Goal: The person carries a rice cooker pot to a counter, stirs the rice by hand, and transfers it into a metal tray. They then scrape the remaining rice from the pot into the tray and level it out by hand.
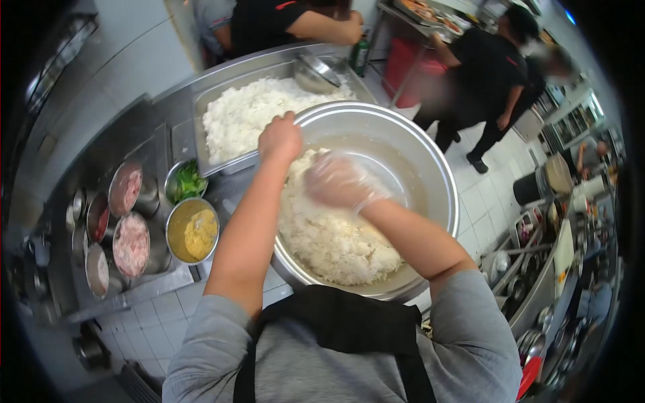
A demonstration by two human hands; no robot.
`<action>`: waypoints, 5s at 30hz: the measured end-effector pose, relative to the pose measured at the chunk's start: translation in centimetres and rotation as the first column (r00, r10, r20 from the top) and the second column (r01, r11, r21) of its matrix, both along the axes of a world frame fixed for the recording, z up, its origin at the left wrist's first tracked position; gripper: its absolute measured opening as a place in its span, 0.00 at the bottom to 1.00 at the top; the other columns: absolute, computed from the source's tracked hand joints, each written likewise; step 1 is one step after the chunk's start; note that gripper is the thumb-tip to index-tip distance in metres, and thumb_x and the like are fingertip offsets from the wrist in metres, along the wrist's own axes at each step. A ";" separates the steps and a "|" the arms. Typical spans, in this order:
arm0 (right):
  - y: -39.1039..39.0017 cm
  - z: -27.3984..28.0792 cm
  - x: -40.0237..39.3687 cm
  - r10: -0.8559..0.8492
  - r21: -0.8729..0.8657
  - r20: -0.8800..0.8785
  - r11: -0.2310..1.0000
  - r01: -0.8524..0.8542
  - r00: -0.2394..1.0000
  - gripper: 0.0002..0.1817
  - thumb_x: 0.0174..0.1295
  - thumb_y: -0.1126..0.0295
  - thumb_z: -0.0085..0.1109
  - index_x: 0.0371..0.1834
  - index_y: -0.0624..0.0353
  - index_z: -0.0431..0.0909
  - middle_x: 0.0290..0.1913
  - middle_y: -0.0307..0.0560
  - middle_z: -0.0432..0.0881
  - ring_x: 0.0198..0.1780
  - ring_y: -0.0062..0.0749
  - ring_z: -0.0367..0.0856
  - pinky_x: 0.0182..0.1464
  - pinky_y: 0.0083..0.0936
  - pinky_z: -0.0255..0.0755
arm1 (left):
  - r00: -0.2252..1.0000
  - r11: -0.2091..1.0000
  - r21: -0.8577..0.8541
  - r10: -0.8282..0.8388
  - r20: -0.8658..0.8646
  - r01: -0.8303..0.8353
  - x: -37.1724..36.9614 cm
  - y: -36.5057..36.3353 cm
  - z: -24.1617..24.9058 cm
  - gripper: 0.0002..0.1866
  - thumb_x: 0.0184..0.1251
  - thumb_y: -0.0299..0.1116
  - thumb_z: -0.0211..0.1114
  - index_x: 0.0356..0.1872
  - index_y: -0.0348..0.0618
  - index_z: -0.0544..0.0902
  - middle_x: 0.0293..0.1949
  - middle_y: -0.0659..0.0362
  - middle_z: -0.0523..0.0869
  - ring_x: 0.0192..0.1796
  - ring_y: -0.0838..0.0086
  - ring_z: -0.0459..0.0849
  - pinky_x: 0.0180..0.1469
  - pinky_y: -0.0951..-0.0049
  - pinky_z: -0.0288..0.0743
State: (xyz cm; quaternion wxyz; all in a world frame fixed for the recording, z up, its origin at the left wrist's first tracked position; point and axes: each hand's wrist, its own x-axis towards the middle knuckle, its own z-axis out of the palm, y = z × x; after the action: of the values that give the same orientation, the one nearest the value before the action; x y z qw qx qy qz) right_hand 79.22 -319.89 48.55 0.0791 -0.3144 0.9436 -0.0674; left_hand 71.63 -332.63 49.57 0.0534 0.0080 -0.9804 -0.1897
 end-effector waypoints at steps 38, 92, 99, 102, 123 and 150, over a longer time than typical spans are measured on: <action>5.0 -7.4 -3.7 -0.340 0.024 -0.330 0.930 0.367 0.881 0.35 0.65 0.52 0.43 0.74 0.48 0.47 0.75 0.57 0.42 0.75 0.54 0.35 0.67 0.67 0.34 | 0.999 0.996 0.087 -0.032 -0.020 0.033 0.2 -0.6 -0.7 0.14 0.66 0.37 0.54 0.51 0.46 0.74 0.46 0.51 0.78 0.49 0.58 0.79 0.48 0.60 0.75; -1.8 -15.9 -7.2 -0.074 -0.242 -0.004 0.968 0.071 0.997 0.16 0.50 0.58 0.60 0.36 0.58 0.84 0.36 0.52 0.83 0.39 0.40 0.82 0.42 0.33 0.74 | 0.999 0.997 0.072 -0.037 -0.035 0.039 -0.3 -0.9 -0.8 0.14 0.65 0.35 0.53 0.50 0.47 0.74 0.47 0.50 0.79 0.49 0.57 0.80 0.49 0.59 0.75; -1.0 -4.6 -1.8 -0.115 -0.283 0.315 0.936 0.209 0.942 0.07 0.42 0.68 0.61 0.23 0.59 0.82 0.24 0.48 0.81 0.28 0.32 0.79 0.34 0.30 0.73 | 0.995 0.997 0.058 -0.041 -0.088 0.046 -0.1 -0.8 -1.4 0.14 0.65 0.37 0.53 0.50 0.46 0.75 0.47 0.50 0.80 0.49 0.56 0.80 0.48 0.58 0.76; 0.6 -10.1 -0.2 -0.040 -0.223 0.254 0.970 0.099 0.966 0.08 0.42 0.69 0.60 0.25 0.59 0.82 0.25 0.49 0.81 0.30 0.33 0.79 0.34 0.29 0.72 | 0.996 0.996 0.068 -0.058 -0.068 0.063 0.1 -1.0 -1.2 0.15 0.65 0.36 0.53 0.51 0.46 0.75 0.47 0.50 0.80 0.49 0.56 0.80 0.48 0.59 0.76; 17.8 6.0 0.8 -0.388 -0.343 0.024 0.863 0.372 0.921 0.08 0.57 0.68 0.58 0.37 0.59 0.80 0.33 0.47 0.80 0.35 0.32 0.78 0.38 0.29 0.71 | 0.999 0.996 0.078 -0.035 -0.039 0.038 0.3 -0.6 0.0 0.20 0.64 0.37 0.57 0.58 0.52 0.72 0.50 0.51 0.77 0.52 0.56 0.78 0.51 0.58 0.74; 31.6 2.0 -4.1 0.448 -0.328 -0.159 0.816 -0.475 0.880 0.15 0.50 0.56 0.57 0.23 0.58 0.81 0.23 0.52 0.79 0.32 0.48 0.79 0.43 0.40 0.71 | 0.878 0.820 -0.344 0.479 -0.027 -0.458 1.1 3.4 -0.8 0.34 0.63 0.67 0.42 0.51 0.47 0.75 0.43 0.47 0.84 0.49 0.53 0.81 0.47 0.54 0.73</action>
State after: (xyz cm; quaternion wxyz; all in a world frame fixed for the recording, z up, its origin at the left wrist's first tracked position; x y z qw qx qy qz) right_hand 75.12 -288.30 50.57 -0.0006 -0.5451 0.8130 -0.2047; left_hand 72.69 -329.19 48.80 0.0693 0.2449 -0.9671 0.0018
